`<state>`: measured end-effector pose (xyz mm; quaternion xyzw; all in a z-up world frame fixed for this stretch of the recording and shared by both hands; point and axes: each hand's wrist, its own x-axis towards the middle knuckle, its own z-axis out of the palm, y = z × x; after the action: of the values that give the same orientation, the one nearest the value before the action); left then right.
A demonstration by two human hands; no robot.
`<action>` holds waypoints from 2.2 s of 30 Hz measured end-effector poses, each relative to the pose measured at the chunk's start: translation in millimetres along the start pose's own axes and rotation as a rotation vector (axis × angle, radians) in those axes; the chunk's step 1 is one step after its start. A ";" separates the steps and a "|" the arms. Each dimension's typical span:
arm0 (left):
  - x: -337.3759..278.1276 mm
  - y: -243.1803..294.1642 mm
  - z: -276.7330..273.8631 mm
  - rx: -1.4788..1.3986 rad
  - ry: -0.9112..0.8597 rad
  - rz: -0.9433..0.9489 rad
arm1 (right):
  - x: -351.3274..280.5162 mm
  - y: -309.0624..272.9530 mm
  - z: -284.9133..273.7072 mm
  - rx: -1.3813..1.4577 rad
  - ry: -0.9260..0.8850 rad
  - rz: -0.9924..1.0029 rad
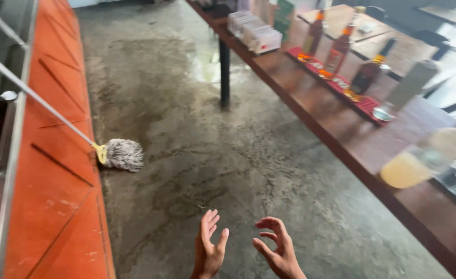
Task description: Mopping the floor in a restaurant bar area after applying cleaning solution.
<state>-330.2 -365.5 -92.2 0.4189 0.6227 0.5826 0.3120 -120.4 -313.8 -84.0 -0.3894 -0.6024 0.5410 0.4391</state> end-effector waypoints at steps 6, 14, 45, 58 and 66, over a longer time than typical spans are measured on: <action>32.1 -36.1 -113.0 -0.019 0.076 -0.009 | 53.4 -33.7 150.5 0.013 -0.313 0.020; 49.0 -74.5 -248.1 0.029 0.224 -0.226 | 106.3 -33.3 297.2 0.044 -0.526 0.074; 466.0 -115.8 -452.4 -0.121 0.659 -0.042 | 542.9 -16.5 654.0 0.344 -0.934 0.104; 749.8 -177.9 -702.8 -0.065 0.709 0.227 | 704.5 -26.4 919.8 0.234 -0.874 -0.066; 915.4 -184.4 -804.9 -0.006 0.941 0.216 | 797.0 -68.8 1040.2 -0.015 -0.763 -0.180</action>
<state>-1481.0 76.6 -81.2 0.1713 0.6476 0.7397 -0.0649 -1356.5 109.0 40.1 -0.1090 -0.7580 0.6018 0.2265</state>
